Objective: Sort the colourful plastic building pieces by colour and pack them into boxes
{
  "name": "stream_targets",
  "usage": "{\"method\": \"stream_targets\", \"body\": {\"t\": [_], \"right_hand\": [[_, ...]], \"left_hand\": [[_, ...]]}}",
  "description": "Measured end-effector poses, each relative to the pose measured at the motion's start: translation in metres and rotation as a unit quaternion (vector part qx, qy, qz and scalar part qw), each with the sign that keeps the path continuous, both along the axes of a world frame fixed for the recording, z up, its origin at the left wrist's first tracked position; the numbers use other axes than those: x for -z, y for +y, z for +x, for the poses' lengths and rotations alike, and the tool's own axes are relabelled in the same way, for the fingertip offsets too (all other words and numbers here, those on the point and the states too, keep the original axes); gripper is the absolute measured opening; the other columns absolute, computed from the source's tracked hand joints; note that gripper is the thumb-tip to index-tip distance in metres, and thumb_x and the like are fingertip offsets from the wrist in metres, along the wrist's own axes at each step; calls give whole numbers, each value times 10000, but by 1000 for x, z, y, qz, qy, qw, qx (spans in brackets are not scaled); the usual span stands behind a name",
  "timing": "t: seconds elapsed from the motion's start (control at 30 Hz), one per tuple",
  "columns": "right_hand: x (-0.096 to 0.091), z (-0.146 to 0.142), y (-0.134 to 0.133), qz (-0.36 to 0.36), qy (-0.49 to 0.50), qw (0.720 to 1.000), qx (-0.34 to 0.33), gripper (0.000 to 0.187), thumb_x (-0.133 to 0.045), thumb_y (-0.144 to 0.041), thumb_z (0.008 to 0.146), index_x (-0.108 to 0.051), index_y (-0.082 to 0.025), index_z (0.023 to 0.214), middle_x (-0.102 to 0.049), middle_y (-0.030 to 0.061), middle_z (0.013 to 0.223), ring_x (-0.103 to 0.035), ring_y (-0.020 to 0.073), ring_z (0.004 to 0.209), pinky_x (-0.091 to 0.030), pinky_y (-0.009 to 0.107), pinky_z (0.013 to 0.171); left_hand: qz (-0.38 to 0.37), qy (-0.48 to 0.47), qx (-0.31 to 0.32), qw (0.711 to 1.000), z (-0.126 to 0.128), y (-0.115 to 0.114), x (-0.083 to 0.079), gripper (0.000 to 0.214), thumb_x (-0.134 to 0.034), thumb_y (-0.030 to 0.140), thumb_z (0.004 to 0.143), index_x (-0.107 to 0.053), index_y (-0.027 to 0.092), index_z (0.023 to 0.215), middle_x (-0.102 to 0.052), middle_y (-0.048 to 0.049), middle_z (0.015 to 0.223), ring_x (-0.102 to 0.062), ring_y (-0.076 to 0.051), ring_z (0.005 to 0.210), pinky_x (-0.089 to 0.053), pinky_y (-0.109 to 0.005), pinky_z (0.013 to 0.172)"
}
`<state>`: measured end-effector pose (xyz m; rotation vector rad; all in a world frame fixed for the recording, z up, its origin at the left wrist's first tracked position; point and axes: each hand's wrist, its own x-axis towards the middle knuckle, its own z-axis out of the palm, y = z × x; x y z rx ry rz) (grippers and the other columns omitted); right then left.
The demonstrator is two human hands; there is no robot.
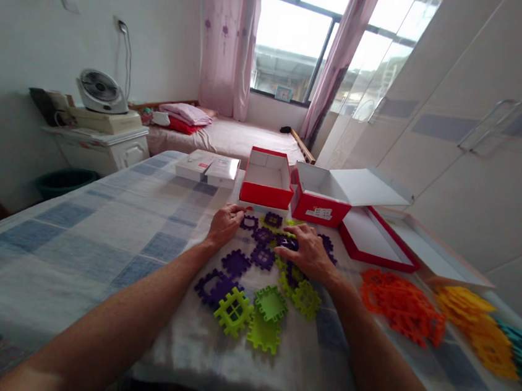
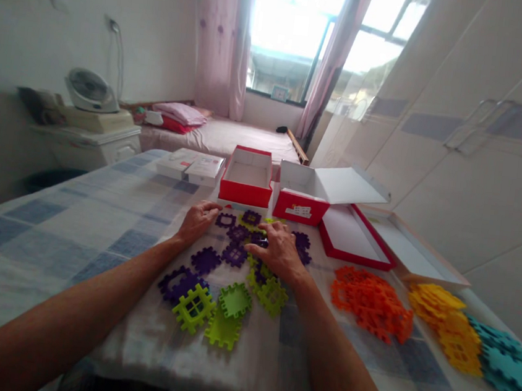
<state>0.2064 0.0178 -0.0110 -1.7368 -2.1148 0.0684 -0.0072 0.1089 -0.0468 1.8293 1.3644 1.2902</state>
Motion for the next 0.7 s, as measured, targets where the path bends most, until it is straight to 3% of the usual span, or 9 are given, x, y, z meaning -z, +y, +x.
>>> {"method": "stream_targets", "body": {"t": [0.13, 0.23, 0.33, 0.47, 0.6, 0.7], "right_hand": [[0, 7, -5, -36, -63, 997, 22, 457, -647, -430, 749, -618, -199, 1143, -578, 100, 1115, -518, 261, 1053, -396, 385, 895], [2, 9, -4, -24, -44, 998, 39, 302, -550, -298, 830, -634, -196, 1101, -605, 79, 1089, -561, 200, 999, -397, 304, 872], [1, 13, -1, 1, -22, 997, 70, 251, -458, -288, 890, -648, -194, 1022, -642, 66, 1012, -600, 178, 917, -400, 269, 827], [-4, 13, 0, 38, 9, 993, 113, 258, -436, -323, 903, -641, -183, 972, -665, 80, 991, -608, 189, 919, -400, 261, 818], [-9, 5, -2, 81, 60, 990, 97, 266, -456, -349, 883, -642, -182, 975, -676, 82, 1000, -609, 202, 924, -402, 274, 825], [-12, 3, -5, 59, 143, 983, 97, 295, -468, -407, 860, -644, -176, 914, -688, 59, 861, -620, 194, 802, -413, 271, 730]], "left_hand": [[52, 110, 77, 990, 5, -8, 1, 319, -506, 368, 825, -702, 188, 1003, -640, -75, 1147, -561, -220, 1107, -400, -322, 1004], [67, 179, 109, 976, 6, -13, 2, 410, -565, 454, 804, -664, 199, 1110, -580, -80, 1269, -494, -239, 1212, -353, -345, 1060], [89, 220, 138, 962, 6, -15, 3, 444, -606, 445, 779, -657, 174, 1127, -577, -100, 1270, -487, -248, 1225, -355, -349, 1064], [91, 227, 127, 961, 4, -13, 1, 313, -598, 301, 773, -695, 169, 1039, -644, -90, 1153, -568, -234, 1116, -408, -331, 1015], [83, 219, 94, 968, 5, -14, -2, 263, -555, 247, 780, -711, 170, 978, -685, -75, 1045, -601, -222, 1027, -426, -325, 979], [63, 204, 74, 974, 5, -14, -3, 264, -525, 241, 796, -713, 172, 967, -697, -70, 1004, -620, -210, 972, -445, -308, 933]]}}
